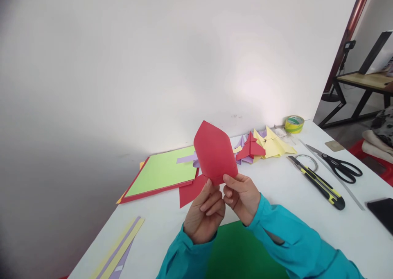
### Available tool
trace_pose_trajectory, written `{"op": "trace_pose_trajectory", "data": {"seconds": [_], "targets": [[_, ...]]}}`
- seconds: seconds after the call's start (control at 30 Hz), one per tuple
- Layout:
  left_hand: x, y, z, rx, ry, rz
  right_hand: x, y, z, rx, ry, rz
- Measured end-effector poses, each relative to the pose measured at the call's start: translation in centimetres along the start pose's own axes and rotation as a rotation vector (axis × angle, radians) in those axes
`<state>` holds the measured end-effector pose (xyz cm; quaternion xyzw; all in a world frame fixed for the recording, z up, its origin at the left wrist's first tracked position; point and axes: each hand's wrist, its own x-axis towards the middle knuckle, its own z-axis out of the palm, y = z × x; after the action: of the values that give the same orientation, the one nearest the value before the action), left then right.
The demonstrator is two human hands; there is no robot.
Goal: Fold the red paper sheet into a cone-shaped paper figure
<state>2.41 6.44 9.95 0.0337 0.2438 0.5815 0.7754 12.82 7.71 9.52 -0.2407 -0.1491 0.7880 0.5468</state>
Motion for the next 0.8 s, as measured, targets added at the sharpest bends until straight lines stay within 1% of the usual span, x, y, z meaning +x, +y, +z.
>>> {"op": "trace_pose_trajectory", "data": {"seconds": [0.1,0.3,0.37,0.43,0.57,0.8], "targets": [[0.28,-0.05,-0.12,-0.024,0.004,-0.044,-0.03,0.00,-0.06,-0.005,0.026,-0.001],[0.54,-0.35,-0.18,-0.036,0.007,-0.056,-0.14,-0.06,-0.04,-0.002,0.073,-0.011],[0.54,-0.26,-0.13,-0.045,0.016,-0.070,-0.09,-0.05,-0.01,0.005,0.089,-0.022],[0.55,-0.09,-0.08,-0.059,0.002,-0.092,-0.06,-0.01,0.02,0.010,0.104,-0.026],[0.61,0.14,-0.03,-0.105,-0.040,-0.123,-0.15,0.05,0.11,0.019,0.109,-0.012],[0.76,0.22,0.03,-0.098,-0.024,-0.126,-0.25,-0.06,0.22,0.119,0.098,0.047]]}}
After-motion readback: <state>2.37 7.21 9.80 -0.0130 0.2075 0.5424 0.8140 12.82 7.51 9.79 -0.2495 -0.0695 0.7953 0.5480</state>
